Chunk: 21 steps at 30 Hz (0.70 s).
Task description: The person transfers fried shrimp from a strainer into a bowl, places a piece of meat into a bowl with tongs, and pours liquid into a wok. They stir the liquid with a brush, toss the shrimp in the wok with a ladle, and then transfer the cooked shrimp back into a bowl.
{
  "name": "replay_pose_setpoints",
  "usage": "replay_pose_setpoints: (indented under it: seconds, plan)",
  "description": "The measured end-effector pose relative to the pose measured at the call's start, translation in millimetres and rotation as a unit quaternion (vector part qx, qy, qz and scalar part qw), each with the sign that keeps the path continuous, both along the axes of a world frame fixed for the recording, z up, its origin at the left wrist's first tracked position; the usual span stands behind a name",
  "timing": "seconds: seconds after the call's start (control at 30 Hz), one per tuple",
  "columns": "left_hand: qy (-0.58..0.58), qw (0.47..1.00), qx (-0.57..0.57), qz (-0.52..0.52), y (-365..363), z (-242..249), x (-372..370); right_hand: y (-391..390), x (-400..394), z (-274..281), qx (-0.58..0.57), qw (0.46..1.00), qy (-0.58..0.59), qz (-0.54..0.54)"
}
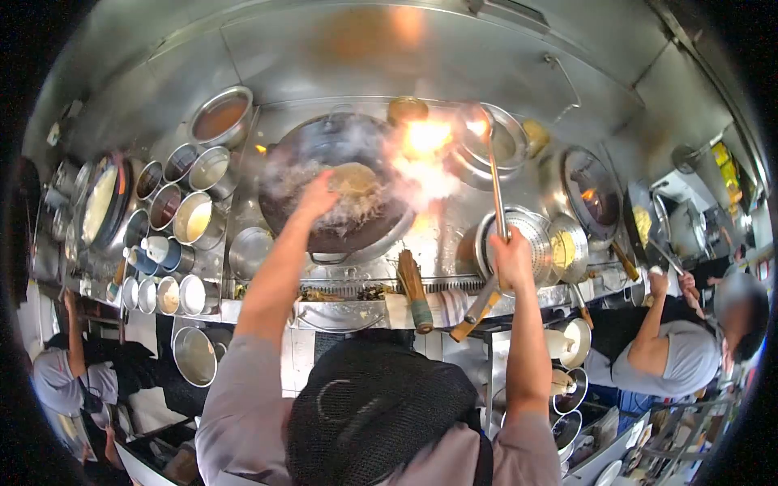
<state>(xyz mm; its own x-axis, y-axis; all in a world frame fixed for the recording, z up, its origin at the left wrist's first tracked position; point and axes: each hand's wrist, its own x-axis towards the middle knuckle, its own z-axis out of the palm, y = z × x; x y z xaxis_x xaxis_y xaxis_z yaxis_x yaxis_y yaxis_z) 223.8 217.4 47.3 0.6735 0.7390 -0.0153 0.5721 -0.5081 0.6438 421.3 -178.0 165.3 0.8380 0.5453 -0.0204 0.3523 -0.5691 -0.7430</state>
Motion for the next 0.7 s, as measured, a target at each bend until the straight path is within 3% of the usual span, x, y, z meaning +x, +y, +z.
replay_pose_setpoints:
  seconds: [0.07, 0.1, 0.13, 0.17, 0.23, 0.3, 0.33, 0.37, 0.4, 0.43, 0.47, 0.5, 0.6, 0.7]
  plan:
    - [-0.018, 0.996, 0.088, 0.007, 1.2, 21.1, -32.3, 6.4, 61.4, -27.0, -0.041, 0.995, -0.092, -0.027]
    - [-0.004, 0.998, 0.060, 0.006, 4.0, 35.4, -47.0, 10.2, 93.6, -43.9, -0.060, 0.987, -0.146, -0.033]
    - [-0.137, 0.974, 0.175, -0.045, 20.9, 10.3, -64.4, 17.5, 116.1, -49.3, -0.075, 0.990, -0.110, -0.050]
    - [-0.237, 0.968, 0.084, 0.018, 17.1, 10.2, -82.6, 25.0, 135.3, -52.4, -0.089, 0.991, -0.072, -0.065]
    - [-0.121, 0.979, 0.156, 0.057, -16.3, 82.6, -107.0, 42.4, 161.9, -59.1, -0.097, 0.992, -0.028, -0.079]
    - [-0.115, 0.976, 0.177, 0.054, -24.5, 91.5, -128.2, 55.9, 186.9, -71.0, -0.107, 0.990, 0.019, -0.088]
    - [-0.113, 0.973, 0.195, 0.053, -30.4, 97.7, -135.7, 61.0, 199.7, -76.3, 0.017, 0.982, 0.184, -0.038]
    - [-0.109, 0.973, 0.195, 0.052, -39.0, 101.0, -139.9, 60.7, 208.5, -84.3, 0.139, 0.929, 0.342, 0.012]
    - [-0.117, 0.978, 0.160, 0.070, -50.9, 107.6, -141.3, 57.9, 204.2, -80.2, 0.139, 0.928, 0.346, 0.010]
    - [-0.125, 0.980, 0.125, 0.087, -58.5, 110.6, -141.9, 55.8, 194.2, -65.6, 0.261, 0.830, 0.492, -0.014]
    - [-0.123, 0.981, 0.124, 0.087, -58.9, 105.2, -140.0, 55.3, 182.4, -46.1, 0.371, 0.695, 0.614, -0.036]
    - [-0.141, 0.978, 0.139, 0.072, -56.8, 92.8, -135.5, 53.3, 171.8, -30.7, 0.376, 0.654, 0.653, -0.065]
    - [-0.161, 0.975, 0.142, 0.056, -53.0, 59.3, -105.7, 33.4, 151.7, -18.4, 0.404, 0.652, 0.642, -0.016]
    - [-0.139, 0.981, 0.123, 0.062, -66.1, 58.8, -53.7, 8.4, 117.7, 13.4, 0.390, 0.654, 0.648, 0.007]
